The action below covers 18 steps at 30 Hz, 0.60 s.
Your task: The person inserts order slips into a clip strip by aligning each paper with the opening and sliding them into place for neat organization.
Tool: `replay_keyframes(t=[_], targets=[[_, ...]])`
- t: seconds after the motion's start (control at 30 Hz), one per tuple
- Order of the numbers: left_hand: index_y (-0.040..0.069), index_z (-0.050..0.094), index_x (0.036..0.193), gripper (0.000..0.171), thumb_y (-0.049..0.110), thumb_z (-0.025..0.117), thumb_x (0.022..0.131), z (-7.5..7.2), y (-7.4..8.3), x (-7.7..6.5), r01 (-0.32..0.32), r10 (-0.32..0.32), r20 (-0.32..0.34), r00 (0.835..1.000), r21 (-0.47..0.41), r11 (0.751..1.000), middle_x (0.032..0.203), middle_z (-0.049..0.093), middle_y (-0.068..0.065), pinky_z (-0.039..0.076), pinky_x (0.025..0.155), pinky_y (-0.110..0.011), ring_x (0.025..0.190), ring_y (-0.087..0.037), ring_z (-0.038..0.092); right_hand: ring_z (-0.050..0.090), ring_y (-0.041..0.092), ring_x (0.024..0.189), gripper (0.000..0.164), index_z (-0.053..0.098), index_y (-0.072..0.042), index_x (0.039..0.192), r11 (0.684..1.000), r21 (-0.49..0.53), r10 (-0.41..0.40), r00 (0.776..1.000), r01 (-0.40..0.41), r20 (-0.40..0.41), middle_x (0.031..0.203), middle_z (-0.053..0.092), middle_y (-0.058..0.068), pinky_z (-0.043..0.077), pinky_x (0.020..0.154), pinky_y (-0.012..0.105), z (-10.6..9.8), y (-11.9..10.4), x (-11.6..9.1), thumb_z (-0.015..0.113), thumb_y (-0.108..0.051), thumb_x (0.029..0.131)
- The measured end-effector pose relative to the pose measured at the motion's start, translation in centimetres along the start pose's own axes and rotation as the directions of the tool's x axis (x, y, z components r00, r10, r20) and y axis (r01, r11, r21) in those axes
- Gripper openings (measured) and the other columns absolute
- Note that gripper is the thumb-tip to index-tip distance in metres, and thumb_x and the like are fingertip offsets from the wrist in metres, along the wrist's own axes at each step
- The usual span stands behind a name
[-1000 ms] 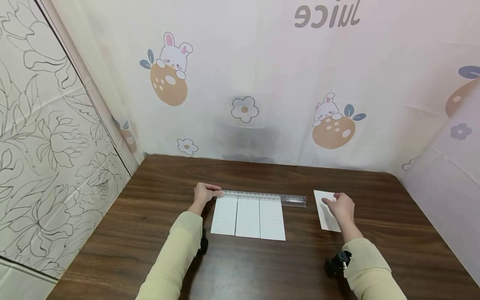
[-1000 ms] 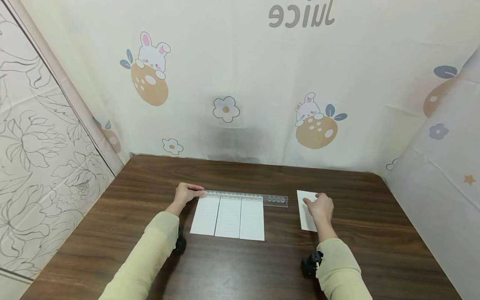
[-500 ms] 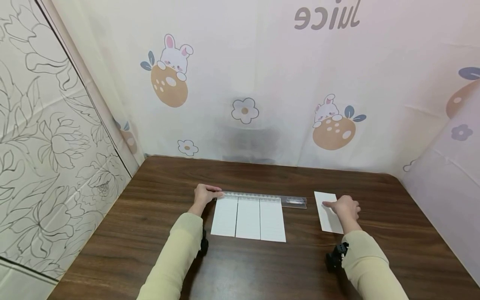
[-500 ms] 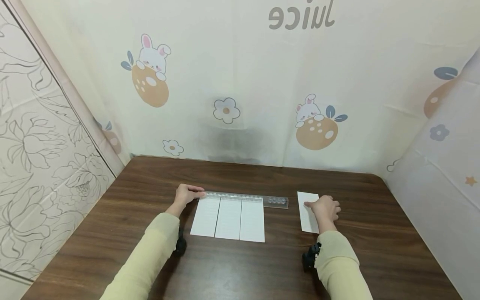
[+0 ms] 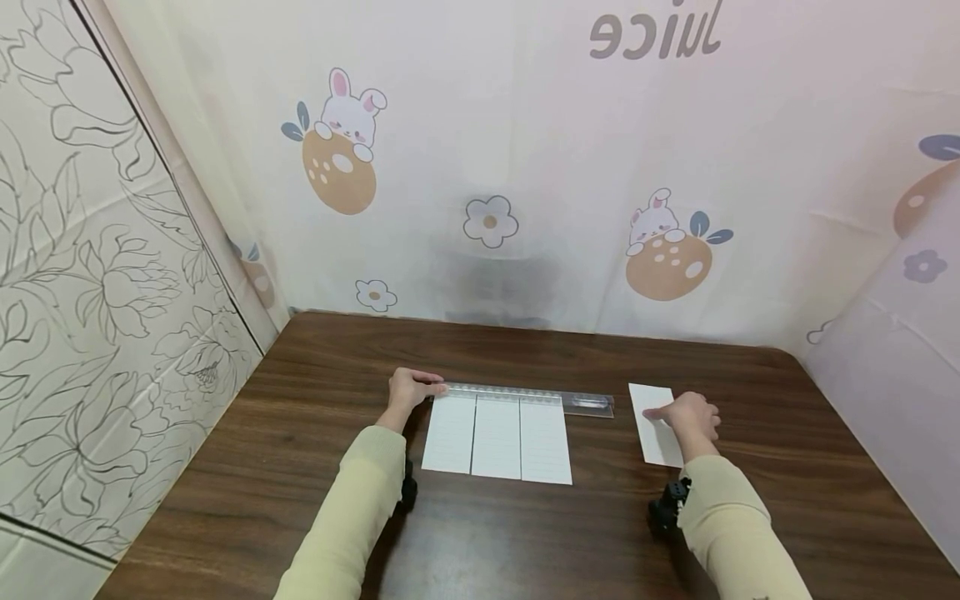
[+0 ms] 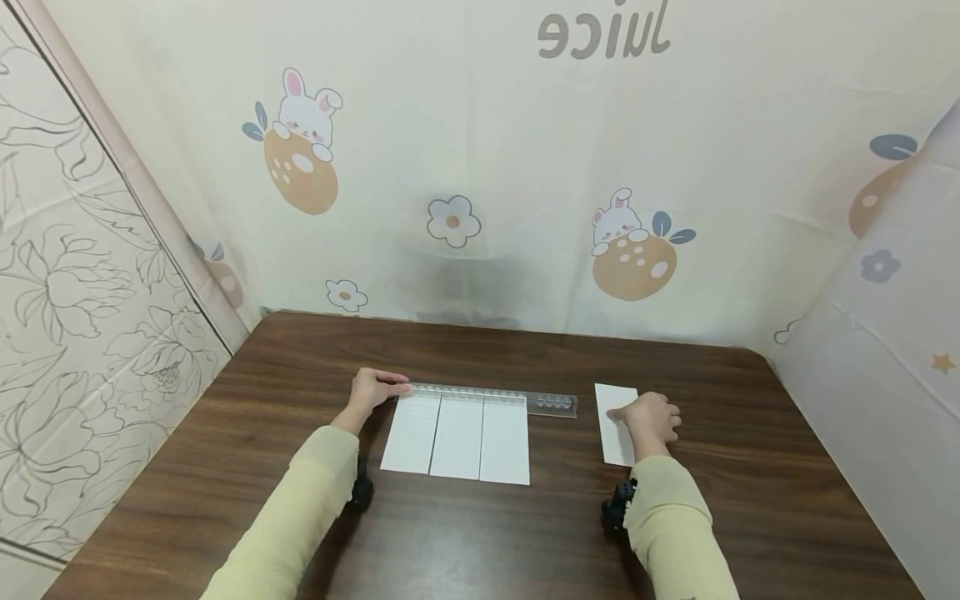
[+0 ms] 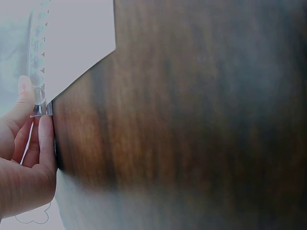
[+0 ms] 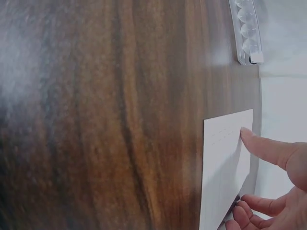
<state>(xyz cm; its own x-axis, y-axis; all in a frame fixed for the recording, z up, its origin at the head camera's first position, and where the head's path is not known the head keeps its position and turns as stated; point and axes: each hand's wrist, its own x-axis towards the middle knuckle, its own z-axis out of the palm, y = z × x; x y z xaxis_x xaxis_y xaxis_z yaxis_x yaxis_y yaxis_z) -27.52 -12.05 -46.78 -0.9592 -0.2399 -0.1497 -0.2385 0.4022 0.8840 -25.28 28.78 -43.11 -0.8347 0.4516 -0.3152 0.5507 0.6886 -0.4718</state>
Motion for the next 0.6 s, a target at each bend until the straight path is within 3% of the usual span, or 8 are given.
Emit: replay_keyframes(t=[0.6], targets=[[0.008,0.074,0.078,0.016,0.018,0.078,0.067,0.05,-0.10,0.13,-0.007,0.008,-0.004,1.000,0.018,1.000,0.082,0.068,-0.007,0.039,0.089,-0.040,0.097,-0.026,0.053,0.038,0.046,0.100,0.071,0.039,0.021,0.115,1.000,0.009,0.028,0.999,-0.028,0.030,0.110,0.038,0.037,0.038,0.080,0.053,-0.33,-0.15,0.02,0.073,-0.024,0.072]])
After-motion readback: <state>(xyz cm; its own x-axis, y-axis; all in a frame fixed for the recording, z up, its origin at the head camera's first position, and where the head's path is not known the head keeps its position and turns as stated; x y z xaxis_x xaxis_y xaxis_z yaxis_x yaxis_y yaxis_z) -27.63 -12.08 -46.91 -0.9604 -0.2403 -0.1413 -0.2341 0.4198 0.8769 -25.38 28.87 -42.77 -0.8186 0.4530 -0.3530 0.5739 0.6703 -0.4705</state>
